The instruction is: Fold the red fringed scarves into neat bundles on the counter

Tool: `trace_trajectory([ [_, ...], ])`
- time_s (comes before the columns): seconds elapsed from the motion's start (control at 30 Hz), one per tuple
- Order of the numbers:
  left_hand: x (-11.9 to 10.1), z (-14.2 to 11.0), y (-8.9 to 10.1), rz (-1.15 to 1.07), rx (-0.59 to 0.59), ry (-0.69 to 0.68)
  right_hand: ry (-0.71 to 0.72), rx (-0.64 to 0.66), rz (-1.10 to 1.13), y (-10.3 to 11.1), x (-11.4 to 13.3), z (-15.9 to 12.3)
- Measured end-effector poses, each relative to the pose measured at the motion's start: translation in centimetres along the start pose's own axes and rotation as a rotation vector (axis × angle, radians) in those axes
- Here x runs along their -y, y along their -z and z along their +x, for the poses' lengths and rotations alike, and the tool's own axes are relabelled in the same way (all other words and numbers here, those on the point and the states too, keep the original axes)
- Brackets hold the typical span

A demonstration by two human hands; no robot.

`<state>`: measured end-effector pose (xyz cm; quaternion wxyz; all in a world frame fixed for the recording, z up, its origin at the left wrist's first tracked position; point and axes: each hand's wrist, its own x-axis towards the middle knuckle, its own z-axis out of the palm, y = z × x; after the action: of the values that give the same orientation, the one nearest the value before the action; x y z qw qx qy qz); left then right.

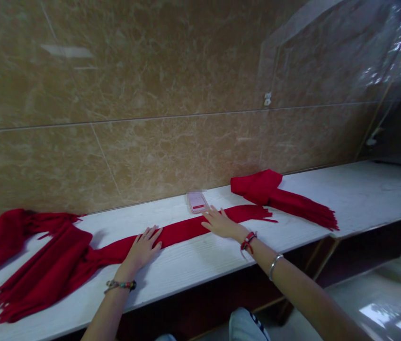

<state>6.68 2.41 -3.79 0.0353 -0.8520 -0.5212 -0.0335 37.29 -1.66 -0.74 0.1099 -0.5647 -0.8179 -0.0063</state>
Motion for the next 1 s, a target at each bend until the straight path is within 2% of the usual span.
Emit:
trace_trajectory([
  [0.07,0.0,0.0,0.1,0.018,0.007,0.0,0.152,-0.017,0.058,-0.5,3.8,1.4],
  [0.13,0.0,0.0,0.2,0.035,0.011,0.005,0.228,0.01,0.113,-1.2,6.4,2.2],
  [0.23,0.1,0.0,0.2,0.047,0.019,0.013,0.216,0.062,0.14,-2.5,6.9,2.4],
  [0.33,0.3,0.1,0.0,0.038,0.013,0.003,0.152,0.08,0.101,-3.1,3.7,1.4],
  [0.47,0.5,0.3,-0.3,0.02,-0.004,-0.003,0.038,0.093,0.011,-2.9,-3.2,-1.0],
  [0.6,0.4,0.4,-0.3,0.046,0.001,0.005,-0.17,0.111,-0.089,-2.3,-9.7,-3.5],
  [0.67,0.4,0.4,-0.4,0.054,-0.005,0.003,-0.282,0.128,-0.11,-2.0,-11.9,-4.3],
  [0.73,0.4,0.4,-0.4,0.051,-0.014,-0.001,-0.353,0.127,-0.13,-1.7,-12.7,-4.4],
  [0.8,0.4,0.4,-0.5,0.043,-0.018,0.0,-0.367,0.095,-0.152,-1.4,-12.1,-3.8],
  [0.87,0.4,0.4,-0.5,0.038,-0.017,0.001,-0.324,0.041,-0.169,-1.2,-10.0,-2.5],
  [0.93,0.4,0.3,-0.5,0.037,-0.011,0.0,-0.219,-0.006,-0.158,-1.1,-6.6,-0.9],
  [1.0,0.2,0.2,-0.3,0.038,-0.003,-0.004,-0.035,-0.04,-0.08,-1.2,-2.7,0.7],
])
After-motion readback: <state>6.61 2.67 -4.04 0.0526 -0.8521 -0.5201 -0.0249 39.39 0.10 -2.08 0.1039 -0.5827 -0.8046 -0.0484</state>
